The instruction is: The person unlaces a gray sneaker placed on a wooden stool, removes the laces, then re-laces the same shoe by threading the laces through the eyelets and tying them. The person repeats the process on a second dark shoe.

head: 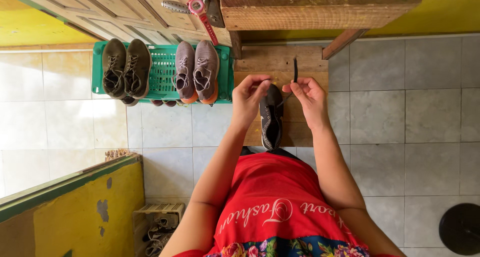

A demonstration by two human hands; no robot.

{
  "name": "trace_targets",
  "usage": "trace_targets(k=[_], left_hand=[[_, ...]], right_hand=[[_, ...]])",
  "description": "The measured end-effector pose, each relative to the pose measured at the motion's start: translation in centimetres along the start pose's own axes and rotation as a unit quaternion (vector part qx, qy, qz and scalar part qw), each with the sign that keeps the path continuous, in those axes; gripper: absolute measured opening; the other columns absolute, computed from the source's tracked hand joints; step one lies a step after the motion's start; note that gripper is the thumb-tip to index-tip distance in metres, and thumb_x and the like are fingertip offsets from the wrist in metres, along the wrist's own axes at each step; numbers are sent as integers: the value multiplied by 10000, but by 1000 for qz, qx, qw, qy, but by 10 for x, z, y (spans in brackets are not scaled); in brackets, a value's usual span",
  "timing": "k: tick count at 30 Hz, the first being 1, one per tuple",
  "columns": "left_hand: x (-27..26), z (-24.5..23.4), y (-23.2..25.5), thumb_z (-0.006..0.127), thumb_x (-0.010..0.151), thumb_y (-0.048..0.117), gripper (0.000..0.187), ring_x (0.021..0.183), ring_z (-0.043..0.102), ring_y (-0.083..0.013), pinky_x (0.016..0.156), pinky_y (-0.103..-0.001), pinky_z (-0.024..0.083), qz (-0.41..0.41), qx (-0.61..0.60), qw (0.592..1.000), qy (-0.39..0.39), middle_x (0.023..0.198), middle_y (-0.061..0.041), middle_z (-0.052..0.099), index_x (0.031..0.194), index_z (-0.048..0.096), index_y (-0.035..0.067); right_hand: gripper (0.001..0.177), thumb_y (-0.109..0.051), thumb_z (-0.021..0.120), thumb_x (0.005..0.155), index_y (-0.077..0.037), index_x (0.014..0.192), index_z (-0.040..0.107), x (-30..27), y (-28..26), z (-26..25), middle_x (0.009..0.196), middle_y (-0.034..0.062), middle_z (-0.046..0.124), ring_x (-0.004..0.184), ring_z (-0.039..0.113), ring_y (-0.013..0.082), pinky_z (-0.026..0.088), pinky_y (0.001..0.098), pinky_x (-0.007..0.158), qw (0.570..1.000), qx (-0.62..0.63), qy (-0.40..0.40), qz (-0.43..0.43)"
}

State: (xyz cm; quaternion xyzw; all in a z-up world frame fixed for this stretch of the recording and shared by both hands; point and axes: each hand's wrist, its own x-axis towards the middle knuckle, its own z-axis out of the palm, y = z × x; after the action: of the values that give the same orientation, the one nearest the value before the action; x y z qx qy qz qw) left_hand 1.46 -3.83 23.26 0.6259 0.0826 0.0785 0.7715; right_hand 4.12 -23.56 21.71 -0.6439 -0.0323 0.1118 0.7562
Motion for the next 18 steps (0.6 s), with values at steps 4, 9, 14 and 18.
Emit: trace_targets(k=[4, 9, 14, 18], left_hand=[[2, 16, 28, 735, 966, 78, 135, 863, 659, -82, 751, -233, 543, 90, 115, 989, -16, 1026, -29, 687, 1075, 762, 3], [2, 20, 39, 746, 962, 69, 134, 845, 676, -77, 757, -232, 549, 78, 89, 993, -18, 982, -14, 699, 1088, 762, 24], [-3, 10, 40, 745, 976, 60, 103, 846, 658, -75, 756, -230, 549, 105, 104, 989, 26, 986, -13, 683, 1072, 759, 24], [2, 8, 39, 759, 947, 47, 107, 824, 682, -89, 730, -230, 540, 82, 154, 985, -19, 967, -18, 679, 1048, 780, 18]], right_hand=[[216, -184, 696, 1024, -10, 1132, 627, -8, -33, 18, 1026, 64, 728, 989, 712, 135, 550, 292, 945, 1000, -1, -11, -23], [228, -186, 749, 1019, 6, 1113, 672, -6, -33, 26, 1056, 34, 706, 965, 639, 94, 505, 223, 863, 988, -111, -2, -105], [228, -211, 780, 1000, -12, 1089, 715, -6, -26, 21, 963, -17, 688, 805, 529, 55, 439, 202, 729, 988, -136, 48, -53], [215, -196, 762, 1006, -13, 1100, 700, -3, -24, 18, 969, -32, 690, 859, 589, 32, 491, 196, 781, 992, -110, 21, -62]])
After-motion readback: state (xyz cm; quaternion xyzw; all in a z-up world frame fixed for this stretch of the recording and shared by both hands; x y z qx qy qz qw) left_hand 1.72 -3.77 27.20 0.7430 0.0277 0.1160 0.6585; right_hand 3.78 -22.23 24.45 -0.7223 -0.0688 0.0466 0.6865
